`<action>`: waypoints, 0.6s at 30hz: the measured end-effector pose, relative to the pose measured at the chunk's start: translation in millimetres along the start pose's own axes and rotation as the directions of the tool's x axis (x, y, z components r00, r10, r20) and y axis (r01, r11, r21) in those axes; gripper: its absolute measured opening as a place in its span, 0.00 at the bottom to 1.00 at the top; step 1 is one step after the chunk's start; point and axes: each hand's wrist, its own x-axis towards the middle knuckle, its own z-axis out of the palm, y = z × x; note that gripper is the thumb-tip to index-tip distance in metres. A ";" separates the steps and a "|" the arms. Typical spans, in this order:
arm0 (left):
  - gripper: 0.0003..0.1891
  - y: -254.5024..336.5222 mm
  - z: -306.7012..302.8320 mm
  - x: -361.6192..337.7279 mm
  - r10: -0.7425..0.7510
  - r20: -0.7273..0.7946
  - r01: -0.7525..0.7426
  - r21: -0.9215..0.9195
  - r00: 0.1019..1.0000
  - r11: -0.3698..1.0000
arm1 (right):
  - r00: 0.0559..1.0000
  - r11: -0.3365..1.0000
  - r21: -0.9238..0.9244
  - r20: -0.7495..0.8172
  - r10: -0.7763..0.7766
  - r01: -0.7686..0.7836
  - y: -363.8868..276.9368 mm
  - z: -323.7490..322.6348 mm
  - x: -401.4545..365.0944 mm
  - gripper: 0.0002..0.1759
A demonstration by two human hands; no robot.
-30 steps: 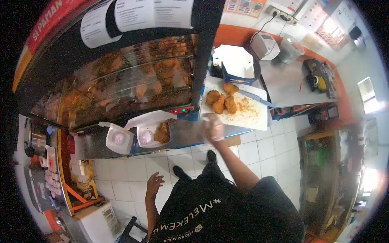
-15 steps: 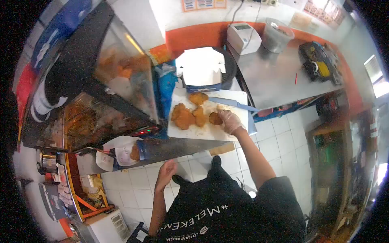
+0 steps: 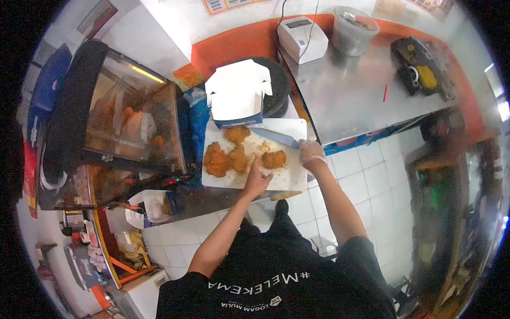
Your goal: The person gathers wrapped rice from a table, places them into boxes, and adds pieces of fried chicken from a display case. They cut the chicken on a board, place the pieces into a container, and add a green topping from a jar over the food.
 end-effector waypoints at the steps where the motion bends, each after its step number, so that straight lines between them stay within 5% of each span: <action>1: 0.44 5.8 -2.1 -1.2 -0.045 0.059 0.046 -0.013 0.997 0.999 | 0.998 0.995 0.085 0.035 0.055 -0.058 -12.5 -21.6 -20.6 0.17; 3: 0.40 25.0 -10.0 -3.9 -0.132 0.166 0.141 -0.042 0.977 0.989 | 0.982 0.953 0.247 0.112 0.153 -0.176 -40.7 -63.8 -63.3 0.16; 6: 0.37 2.6 -8.4 8.4 -0.108 0.102 0.104 0.044 0.989 0.994 | 0.955 0.907 0.317 0.197 0.223 -0.277 -65.8 -48.3 -100.0 0.27; 7: 0.29 2.8 -8.8 13.9 -0.039 -0.007 0.040 0.125 0.999 0.991 | 0.954 0.902 0.330 0.209 0.217 -0.277 -71.4 -38.6 -108.8 0.27; 11: 0.19 -53.9 19.8 76.0 -0.126 -0.059 0.115 -0.155 0.990 0.981 | 0.957 0.873 0.406 0.213 0.197 -0.270 -78.4 -16.5 -119.3 0.27; 16: 0.17 -14.4 15.9 97.8 -0.069 -0.186 0.069 -0.003 0.980 0.998 | 0.940 0.888 0.354 0.274 0.203 -0.294 -80.9 -20.2 -116.9 0.27; 18: 0.16 -22.6 21.7 103.9 -0.095 -0.189 0.080 -0.083 0.977 0.993 | 0.920 0.889 0.316 0.318 0.231 -0.332 -80.8 -18.6 -112.7 0.27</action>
